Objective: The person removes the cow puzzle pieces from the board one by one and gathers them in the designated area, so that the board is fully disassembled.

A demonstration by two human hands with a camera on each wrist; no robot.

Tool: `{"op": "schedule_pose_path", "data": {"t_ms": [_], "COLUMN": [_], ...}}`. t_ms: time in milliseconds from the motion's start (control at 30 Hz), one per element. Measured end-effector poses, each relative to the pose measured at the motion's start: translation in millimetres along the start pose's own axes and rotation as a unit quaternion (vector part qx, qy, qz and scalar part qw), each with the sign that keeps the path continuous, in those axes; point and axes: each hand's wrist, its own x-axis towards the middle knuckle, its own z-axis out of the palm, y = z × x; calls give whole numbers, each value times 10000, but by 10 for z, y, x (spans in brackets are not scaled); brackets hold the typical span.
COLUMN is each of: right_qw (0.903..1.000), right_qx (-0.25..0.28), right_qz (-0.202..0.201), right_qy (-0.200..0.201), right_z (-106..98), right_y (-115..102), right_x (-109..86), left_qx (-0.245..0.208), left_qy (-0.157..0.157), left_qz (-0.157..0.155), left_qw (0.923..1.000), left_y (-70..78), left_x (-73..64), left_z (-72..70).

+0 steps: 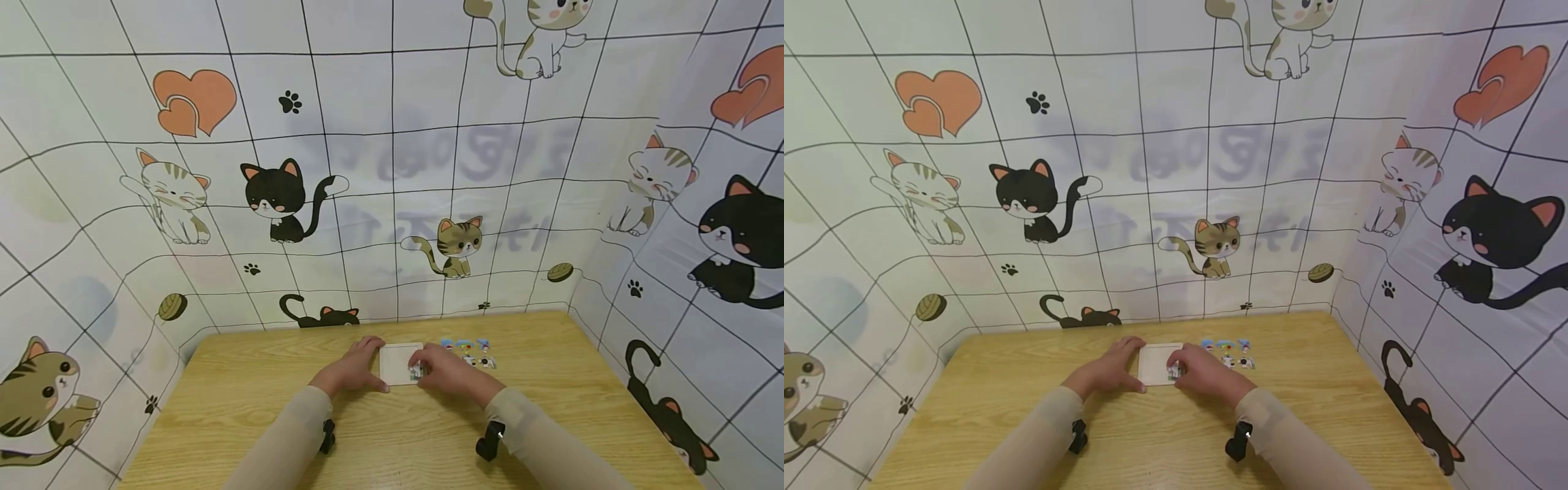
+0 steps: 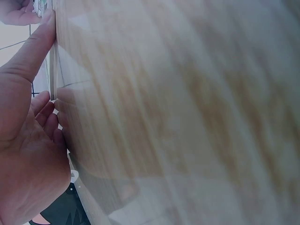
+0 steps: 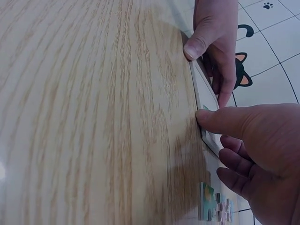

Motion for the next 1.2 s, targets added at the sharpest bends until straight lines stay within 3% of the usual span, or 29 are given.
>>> {"op": "schedule_pose_path", "data": {"t_ms": [267, 500, 833, 1200], "right_qw": [9976, 9893, 9838, 9846], "right_qx": [680, 1406, 1746, 1632], "right_qz": [24, -246, -223, -527], "right_qy": [122, 287, 353, 340], "right_z": [6, -43, -192, -408], "right_y": [78, 41, 52, 109], "right_x": [-25, -97, -239, -451], "left_qx": [79, 55, 31, -19], "left_qy": [-3, -17, -8, 54], "left_qz": [-64, -114, -134, -117], "left_qw": [9999, 9999, 9999, 9999], "left_y": [28, 61, 124, 139], "left_x": [-6, -29, -72, -131], "left_z": [15, 18, 41, 116]}}
